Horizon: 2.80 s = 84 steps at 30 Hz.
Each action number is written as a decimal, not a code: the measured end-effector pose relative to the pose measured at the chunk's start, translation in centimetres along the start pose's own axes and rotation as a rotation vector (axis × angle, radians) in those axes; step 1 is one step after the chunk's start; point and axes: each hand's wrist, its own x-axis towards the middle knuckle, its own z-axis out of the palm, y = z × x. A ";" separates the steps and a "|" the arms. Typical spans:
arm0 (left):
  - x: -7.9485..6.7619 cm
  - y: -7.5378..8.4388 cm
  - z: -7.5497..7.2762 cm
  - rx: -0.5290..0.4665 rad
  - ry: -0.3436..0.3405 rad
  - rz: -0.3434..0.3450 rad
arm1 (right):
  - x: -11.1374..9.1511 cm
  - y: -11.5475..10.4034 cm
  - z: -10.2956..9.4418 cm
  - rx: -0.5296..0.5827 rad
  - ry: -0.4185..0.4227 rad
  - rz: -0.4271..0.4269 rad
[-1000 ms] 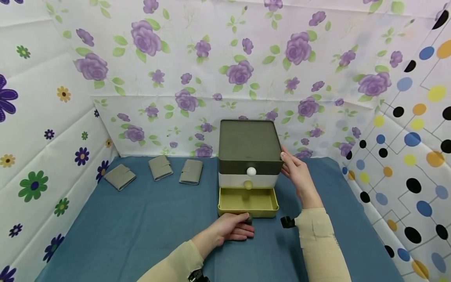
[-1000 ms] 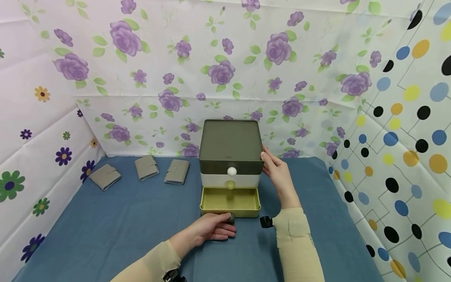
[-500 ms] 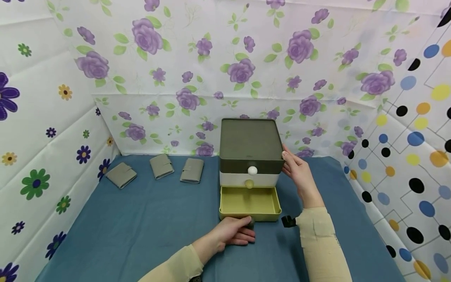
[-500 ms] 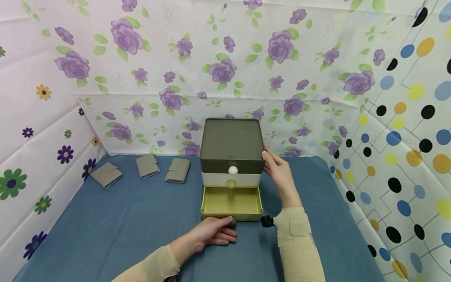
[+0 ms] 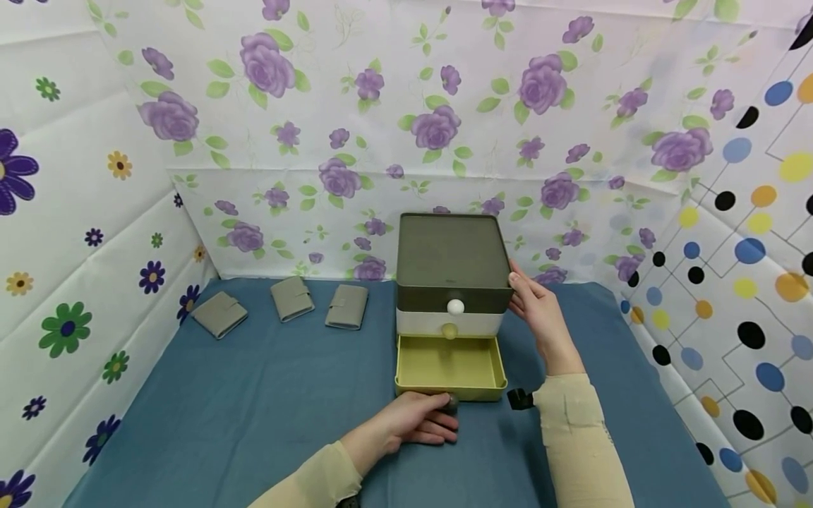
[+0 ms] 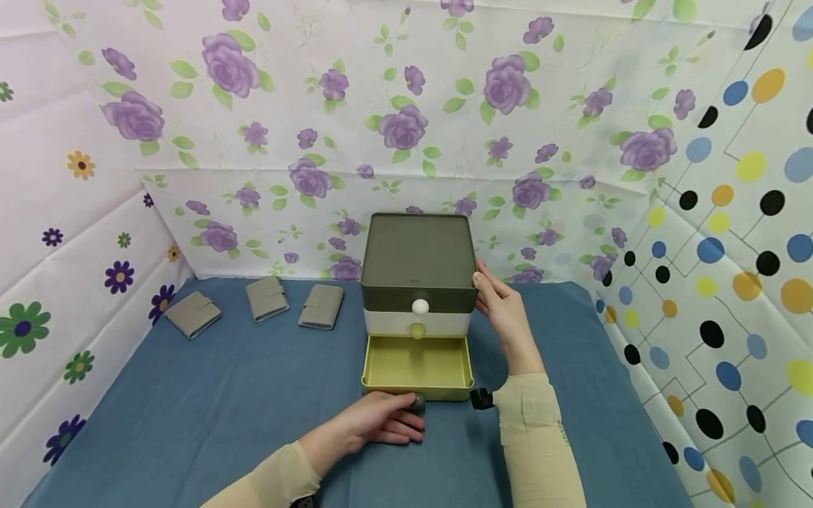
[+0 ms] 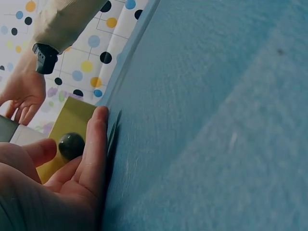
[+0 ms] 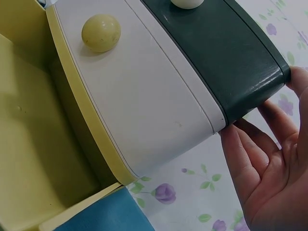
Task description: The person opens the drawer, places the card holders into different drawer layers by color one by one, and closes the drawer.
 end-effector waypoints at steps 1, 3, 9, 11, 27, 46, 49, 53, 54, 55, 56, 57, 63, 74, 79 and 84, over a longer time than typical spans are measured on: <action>0.0 0.1 -0.1 0.007 -0.008 0.001 | 0.0 0.0 0.0 0.000 0.001 0.001; -0.2 0.2 -0.4 0.022 -0.026 0.003 | 0.0 0.0 0.0 0.002 0.004 0.003; -0.7 0.4 -1.3 0.063 -0.076 0.013 | 0.1 0.0 0.0 -0.008 0.000 -0.002; -0.9 0.5 -1.5 0.066 -0.095 0.015 | 0.1 0.0 0.0 -0.008 -0.002 -0.003; -3.6 2.5 -4.4 0.111 -0.206 0.047 | 0.1 0.3 0.1 -0.006 0.003 -0.020; -5.3 3.9 -7.9 0.068 -0.130 0.133 | -0.2 0.0 -0.3 0.018 -0.016 0.024; -5.6 4.1 -8.8 0.059 -0.111 0.143 | -0.3 -0.1 -0.5 0.023 -0.019 0.037; -5.8 4.3 -10.1 0.038 -0.061 0.169 | -0.1 -0.1 -0.6 0.025 -0.016 0.045; -5.9 4.3 -10.5 0.030 -0.043 0.179 | -0.1 -0.1 -0.6 0.025 -0.015 0.047; -5.9 4.4 -10.9 0.017 -0.021 0.189 | -0.1 -0.1 -0.6 0.026 -0.013 0.048; -5.9 4.4 -11.2 0.009 -0.002 0.200 | -0.1 0.0 -0.5 0.026 -0.011 0.048; -5.9 4.4 -11.6 -0.003 0.023 0.207 | -0.1 0.0 -0.5 0.028 -0.009 0.047; -5.7 4.1 -13.7 -0.062 0.159 0.222 | -0.3 0.2 -0.3 0.024 -0.007 0.036; -4.6 5.2 -14.9 0.077 0.405 0.262 | -0.4 0.0 -0.2 0.017 0.007 0.023; -3.0 7.0 -14.7 0.180 0.535 0.315 | -0.3 0.0 -0.2 0.016 0.002 0.017; -0.9 8.2 -14.6 0.429 0.695 0.354 | -0.2 0.2 -0.2 0.009 0.004 0.016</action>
